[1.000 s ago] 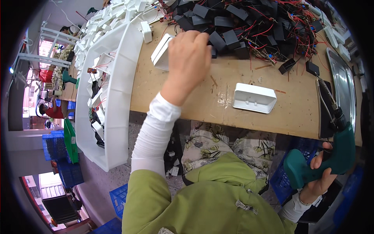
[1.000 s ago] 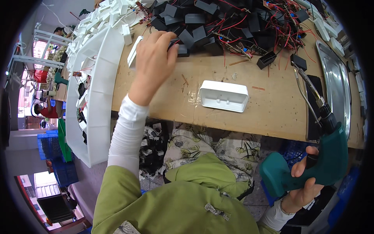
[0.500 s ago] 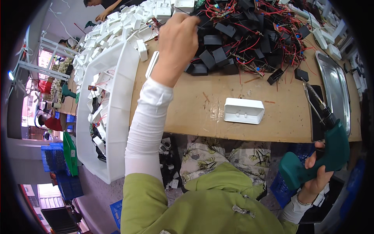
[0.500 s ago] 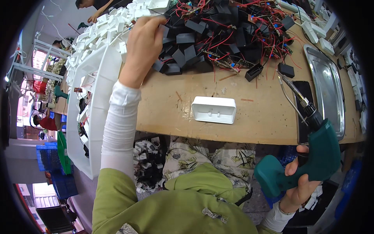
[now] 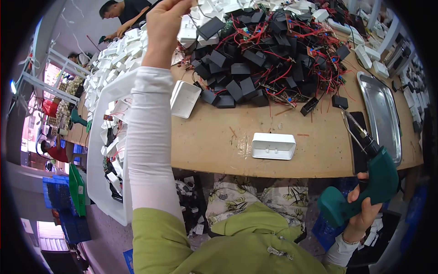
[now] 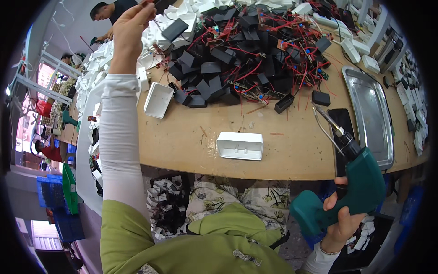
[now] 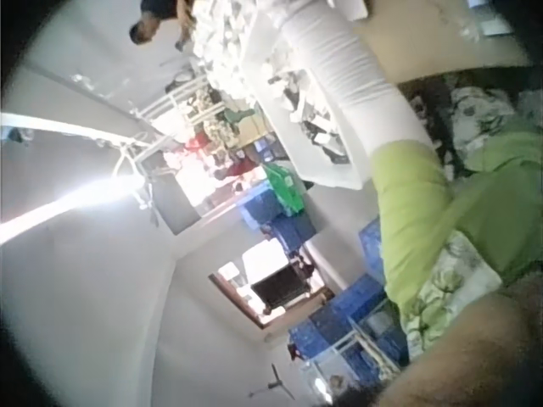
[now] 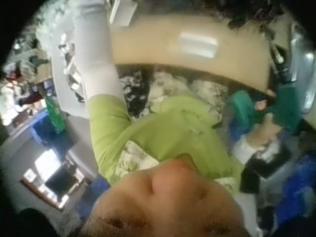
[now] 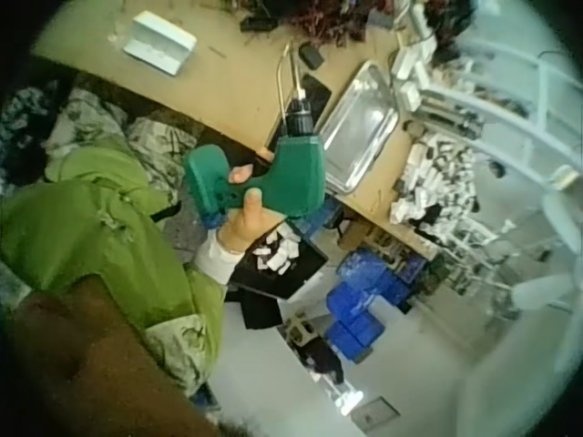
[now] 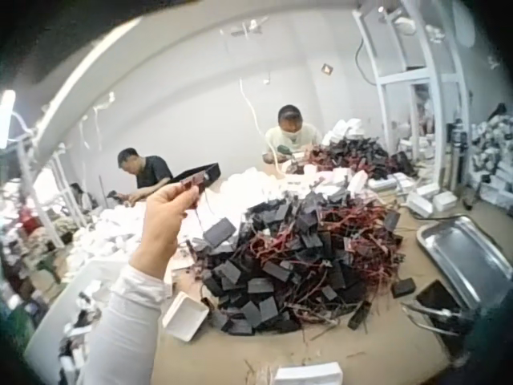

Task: The person solders wires into plastic housings using a soldering iron, places the assembled housings into a container, and repeats the process with new components.

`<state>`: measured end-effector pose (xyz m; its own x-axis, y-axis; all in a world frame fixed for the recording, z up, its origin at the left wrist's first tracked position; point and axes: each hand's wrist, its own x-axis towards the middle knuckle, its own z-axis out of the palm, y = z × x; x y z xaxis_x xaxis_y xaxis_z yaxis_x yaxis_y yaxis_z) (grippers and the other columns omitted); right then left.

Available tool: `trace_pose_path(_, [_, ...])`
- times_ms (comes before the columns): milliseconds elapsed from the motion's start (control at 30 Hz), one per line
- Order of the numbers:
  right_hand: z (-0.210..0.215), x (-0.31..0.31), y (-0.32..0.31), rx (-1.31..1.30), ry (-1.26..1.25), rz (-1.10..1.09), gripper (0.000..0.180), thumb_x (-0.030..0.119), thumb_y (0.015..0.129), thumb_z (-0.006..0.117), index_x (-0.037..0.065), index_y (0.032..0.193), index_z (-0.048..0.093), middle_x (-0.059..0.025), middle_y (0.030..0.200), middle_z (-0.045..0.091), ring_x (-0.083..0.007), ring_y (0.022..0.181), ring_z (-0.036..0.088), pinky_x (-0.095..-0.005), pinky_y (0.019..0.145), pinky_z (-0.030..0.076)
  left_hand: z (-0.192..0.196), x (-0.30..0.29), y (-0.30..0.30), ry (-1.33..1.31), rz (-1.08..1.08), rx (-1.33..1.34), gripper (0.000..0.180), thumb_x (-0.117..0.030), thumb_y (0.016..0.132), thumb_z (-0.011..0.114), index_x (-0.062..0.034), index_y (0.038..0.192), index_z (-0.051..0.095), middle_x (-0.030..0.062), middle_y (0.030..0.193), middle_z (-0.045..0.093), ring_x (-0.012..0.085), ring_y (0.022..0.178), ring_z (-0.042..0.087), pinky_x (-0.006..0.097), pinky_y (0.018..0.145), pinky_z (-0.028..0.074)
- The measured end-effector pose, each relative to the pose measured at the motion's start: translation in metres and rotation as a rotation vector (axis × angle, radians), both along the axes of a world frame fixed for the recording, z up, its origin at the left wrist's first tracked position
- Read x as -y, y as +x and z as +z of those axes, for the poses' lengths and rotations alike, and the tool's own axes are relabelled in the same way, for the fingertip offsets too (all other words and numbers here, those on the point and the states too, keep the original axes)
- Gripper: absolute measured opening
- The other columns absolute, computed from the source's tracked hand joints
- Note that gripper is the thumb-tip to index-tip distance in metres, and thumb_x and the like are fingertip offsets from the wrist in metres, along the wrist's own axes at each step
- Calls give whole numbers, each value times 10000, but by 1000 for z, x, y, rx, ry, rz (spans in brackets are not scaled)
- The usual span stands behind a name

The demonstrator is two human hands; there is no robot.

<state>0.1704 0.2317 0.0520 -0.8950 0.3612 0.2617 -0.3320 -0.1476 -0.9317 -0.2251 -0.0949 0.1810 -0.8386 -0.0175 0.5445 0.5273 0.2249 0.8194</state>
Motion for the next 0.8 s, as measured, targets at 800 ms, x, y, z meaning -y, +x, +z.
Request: trace_pose_path(800, [-4,29,-10,-85,-47,263,615,272,887,545,-18,1333,236,-216,1258,394,-104,720,467,-213,582,410,-158,38,232,-954,-197,-558,248,-65,610,627,-90,857,633,24,775,526,198,714,537,345,652,421])
